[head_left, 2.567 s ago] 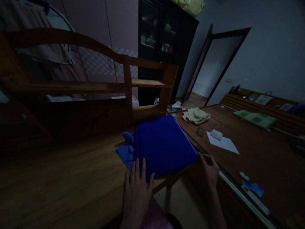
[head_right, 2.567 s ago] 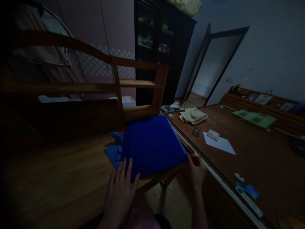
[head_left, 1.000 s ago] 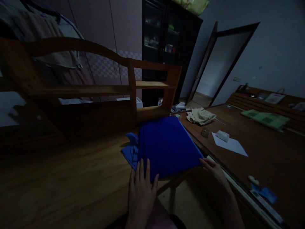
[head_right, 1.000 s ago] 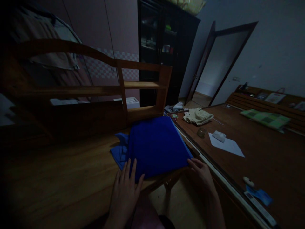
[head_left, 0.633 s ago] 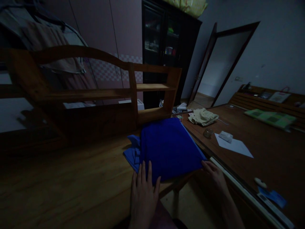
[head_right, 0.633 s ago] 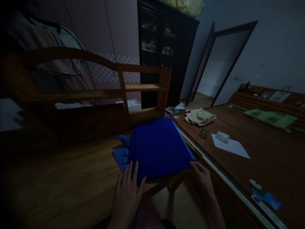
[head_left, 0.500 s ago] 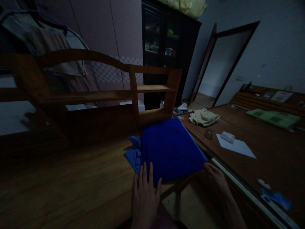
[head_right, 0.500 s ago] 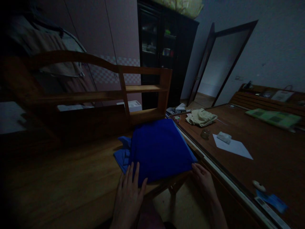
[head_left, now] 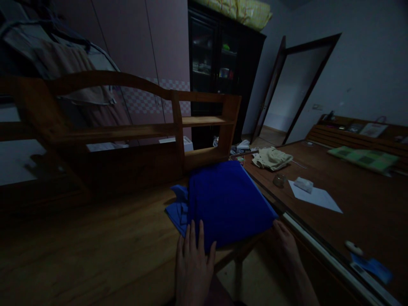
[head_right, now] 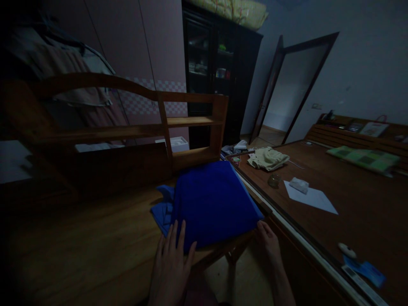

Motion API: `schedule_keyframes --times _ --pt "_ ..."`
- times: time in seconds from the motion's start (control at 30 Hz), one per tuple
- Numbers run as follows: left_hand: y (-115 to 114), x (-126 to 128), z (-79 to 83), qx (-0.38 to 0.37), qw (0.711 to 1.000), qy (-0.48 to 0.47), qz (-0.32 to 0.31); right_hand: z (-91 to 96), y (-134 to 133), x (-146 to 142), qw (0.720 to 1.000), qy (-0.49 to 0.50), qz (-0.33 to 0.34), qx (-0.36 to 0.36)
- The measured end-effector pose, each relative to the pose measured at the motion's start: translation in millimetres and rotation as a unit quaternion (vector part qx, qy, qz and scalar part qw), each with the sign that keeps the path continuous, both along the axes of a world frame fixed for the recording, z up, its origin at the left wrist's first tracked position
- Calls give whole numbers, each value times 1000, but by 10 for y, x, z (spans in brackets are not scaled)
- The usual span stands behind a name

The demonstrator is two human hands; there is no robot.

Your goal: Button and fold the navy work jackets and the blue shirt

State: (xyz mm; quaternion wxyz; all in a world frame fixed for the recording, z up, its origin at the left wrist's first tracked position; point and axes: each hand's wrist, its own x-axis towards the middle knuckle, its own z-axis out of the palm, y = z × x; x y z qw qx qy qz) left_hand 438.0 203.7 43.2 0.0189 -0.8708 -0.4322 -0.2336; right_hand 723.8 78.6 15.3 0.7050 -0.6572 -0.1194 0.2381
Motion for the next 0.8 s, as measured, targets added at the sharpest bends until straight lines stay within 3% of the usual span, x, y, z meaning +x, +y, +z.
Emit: schedule_keyframes --times 0.47,0.63,0.73,0.8 --pt "17 3 -37 5 1000 0 10 166 -98 -236 979 -157 -78 -106" --pt "62 17 -115 23 999 -24 22 227 -72 -332 940 -251 -145 -181" --pt "102 20 -169 40 998 -36 31 557 20 -401 907 -290 -230 -198" --pt "119 16 -176 47 998 -36 30 1009 152 -517 901 -308 -261 -157"
